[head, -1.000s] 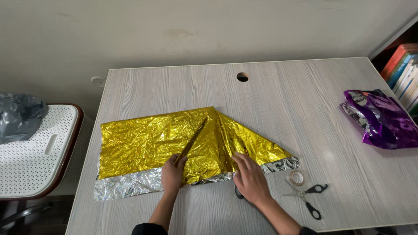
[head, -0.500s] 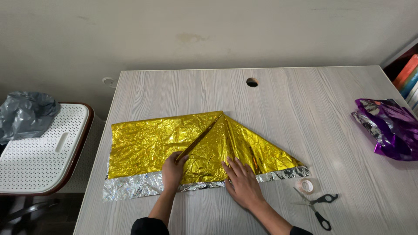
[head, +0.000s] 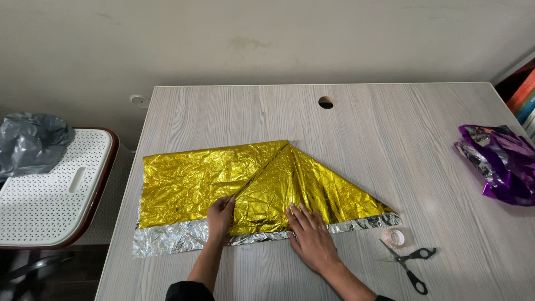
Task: The person wraps a small rectangular box with gold and silver foil paper on a table. They cut tape with scissors, apply tape to secure the foil, and fold the edges over the box to enclose it.
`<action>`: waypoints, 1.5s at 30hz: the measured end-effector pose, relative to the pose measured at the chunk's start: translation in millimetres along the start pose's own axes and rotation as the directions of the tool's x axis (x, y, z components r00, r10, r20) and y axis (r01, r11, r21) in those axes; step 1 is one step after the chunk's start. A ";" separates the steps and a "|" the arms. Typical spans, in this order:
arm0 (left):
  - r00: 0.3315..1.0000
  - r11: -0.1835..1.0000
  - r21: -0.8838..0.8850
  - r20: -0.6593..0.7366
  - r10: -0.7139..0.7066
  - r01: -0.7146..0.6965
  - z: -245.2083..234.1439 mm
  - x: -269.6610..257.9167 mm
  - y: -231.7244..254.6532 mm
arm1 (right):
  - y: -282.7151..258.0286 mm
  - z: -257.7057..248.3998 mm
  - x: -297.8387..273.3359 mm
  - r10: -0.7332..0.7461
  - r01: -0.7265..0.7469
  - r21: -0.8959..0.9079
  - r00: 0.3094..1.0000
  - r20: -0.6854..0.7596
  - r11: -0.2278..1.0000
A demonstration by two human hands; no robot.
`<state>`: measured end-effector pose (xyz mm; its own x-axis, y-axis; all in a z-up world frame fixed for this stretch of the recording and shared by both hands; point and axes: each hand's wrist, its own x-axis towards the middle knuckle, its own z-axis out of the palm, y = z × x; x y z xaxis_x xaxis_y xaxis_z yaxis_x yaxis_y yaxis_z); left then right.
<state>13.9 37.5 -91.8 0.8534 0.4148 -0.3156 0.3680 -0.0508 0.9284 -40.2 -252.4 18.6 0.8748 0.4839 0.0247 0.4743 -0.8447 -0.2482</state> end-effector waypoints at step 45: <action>0.731 0.486 0.585 0.306 0.609 -0.650 15.8 -86.9 87.5 | -72.8 2.5 115.3 0.030 -0.007 -0.081 0.957 0.289 0.997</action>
<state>-22.2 -17.4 13.8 0.9615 -0.0056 0.2748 -0.1597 -0.8252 0.5417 25.9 -134.6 37.1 0.8227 0.5037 -0.2635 0.4746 -0.8637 -0.1693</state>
